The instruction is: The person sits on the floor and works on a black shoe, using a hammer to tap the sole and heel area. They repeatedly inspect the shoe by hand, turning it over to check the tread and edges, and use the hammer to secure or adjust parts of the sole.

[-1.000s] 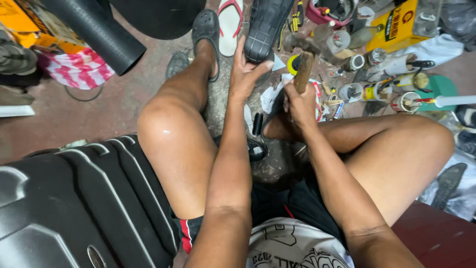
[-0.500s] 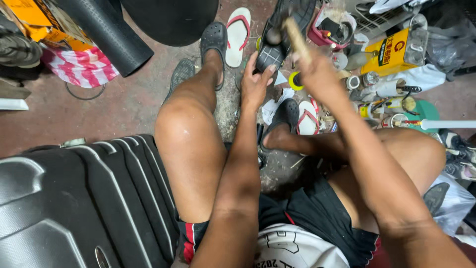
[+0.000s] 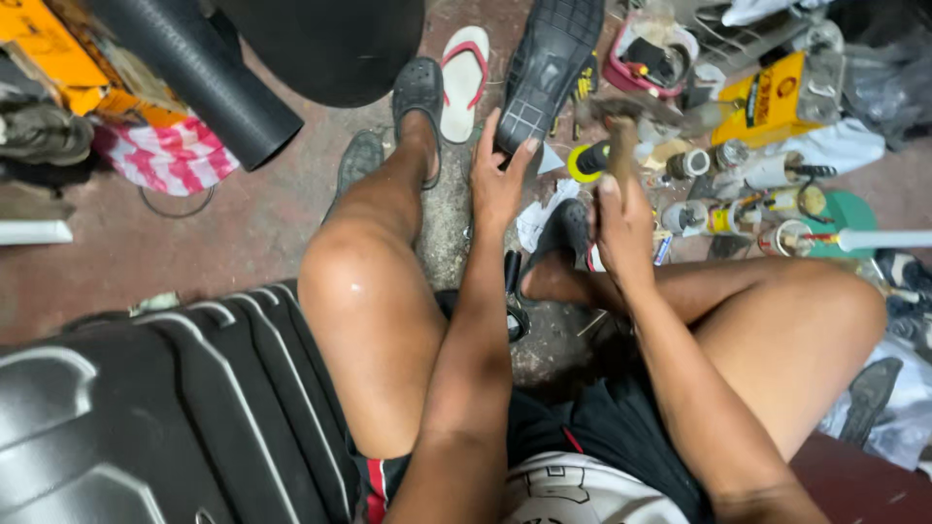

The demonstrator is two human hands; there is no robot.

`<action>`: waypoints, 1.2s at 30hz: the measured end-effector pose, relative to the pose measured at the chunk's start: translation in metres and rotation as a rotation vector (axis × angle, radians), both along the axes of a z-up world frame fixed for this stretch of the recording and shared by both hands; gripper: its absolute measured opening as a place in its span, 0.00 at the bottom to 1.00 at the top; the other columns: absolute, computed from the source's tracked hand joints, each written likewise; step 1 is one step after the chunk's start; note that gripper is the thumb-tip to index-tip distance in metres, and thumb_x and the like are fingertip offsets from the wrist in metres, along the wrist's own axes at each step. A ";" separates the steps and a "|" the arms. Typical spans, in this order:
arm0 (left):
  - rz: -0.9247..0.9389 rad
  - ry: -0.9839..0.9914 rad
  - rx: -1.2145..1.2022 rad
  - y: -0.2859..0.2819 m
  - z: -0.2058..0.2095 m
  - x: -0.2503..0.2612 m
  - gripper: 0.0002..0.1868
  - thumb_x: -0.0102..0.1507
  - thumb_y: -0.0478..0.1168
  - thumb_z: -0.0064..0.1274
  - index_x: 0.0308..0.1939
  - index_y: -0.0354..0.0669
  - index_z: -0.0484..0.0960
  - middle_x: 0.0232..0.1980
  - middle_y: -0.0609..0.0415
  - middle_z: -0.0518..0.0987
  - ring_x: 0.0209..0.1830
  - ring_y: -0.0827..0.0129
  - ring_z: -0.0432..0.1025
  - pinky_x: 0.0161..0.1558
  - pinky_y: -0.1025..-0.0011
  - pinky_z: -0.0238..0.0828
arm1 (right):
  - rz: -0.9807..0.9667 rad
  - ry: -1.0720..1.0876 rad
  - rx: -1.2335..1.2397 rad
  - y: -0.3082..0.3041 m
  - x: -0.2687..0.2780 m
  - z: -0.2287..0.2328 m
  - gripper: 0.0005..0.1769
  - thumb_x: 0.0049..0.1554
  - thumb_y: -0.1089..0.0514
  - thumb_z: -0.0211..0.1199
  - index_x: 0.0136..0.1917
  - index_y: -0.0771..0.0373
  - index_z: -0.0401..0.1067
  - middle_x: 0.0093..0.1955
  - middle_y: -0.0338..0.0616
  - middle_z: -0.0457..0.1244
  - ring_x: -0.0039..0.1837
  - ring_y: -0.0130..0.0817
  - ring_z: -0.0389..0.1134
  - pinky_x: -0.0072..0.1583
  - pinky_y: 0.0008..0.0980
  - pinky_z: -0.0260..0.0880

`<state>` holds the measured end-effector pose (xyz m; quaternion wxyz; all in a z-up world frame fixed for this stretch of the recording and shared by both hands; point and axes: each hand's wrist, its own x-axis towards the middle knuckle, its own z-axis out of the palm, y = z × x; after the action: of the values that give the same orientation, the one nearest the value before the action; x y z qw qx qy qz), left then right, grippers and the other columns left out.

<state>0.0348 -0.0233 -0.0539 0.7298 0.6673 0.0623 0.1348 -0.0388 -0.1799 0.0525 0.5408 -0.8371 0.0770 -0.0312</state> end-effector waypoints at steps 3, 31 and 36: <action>-0.034 0.181 -0.104 0.000 0.005 -0.009 0.39 0.63 0.43 0.65 0.76 0.45 0.66 0.48 0.40 0.81 0.36 0.69 0.75 0.39 0.72 0.74 | -0.057 0.099 0.129 -0.004 -0.019 -0.004 0.21 0.70 0.41 0.49 0.45 0.60 0.62 0.32 0.35 0.58 0.29 0.23 0.56 0.32 0.27 0.58; -0.108 0.196 -0.521 -0.004 -0.004 0.003 0.42 0.65 0.45 0.60 0.78 0.44 0.56 0.58 0.41 0.77 0.48 0.66 0.77 0.48 0.65 0.80 | -0.135 0.075 0.187 0.001 0.037 -0.040 0.23 0.69 0.41 0.49 0.42 0.60 0.64 0.29 0.35 0.56 0.27 0.24 0.56 0.30 0.27 0.56; -0.008 -0.004 -0.100 -0.004 0.039 0.004 0.44 0.60 0.41 0.67 0.76 0.45 0.60 0.61 0.41 0.74 0.45 0.63 0.78 0.46 0.69 0.78 | -0.009 -0.014 0.172 -0.006 0.026 -0.005 0.21 0.70 0.40 0.48 0.48 0.59 0.65 0.31 0.37 0.57 0.29 0.25 0.55 0.32 0.27 0.54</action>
<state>0.0383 -0.0270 -0.0153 0.7629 0.6301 0.0646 0.1299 -0.0130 -0.1860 0.0477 0.6112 -0.7868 0.0795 -0.0330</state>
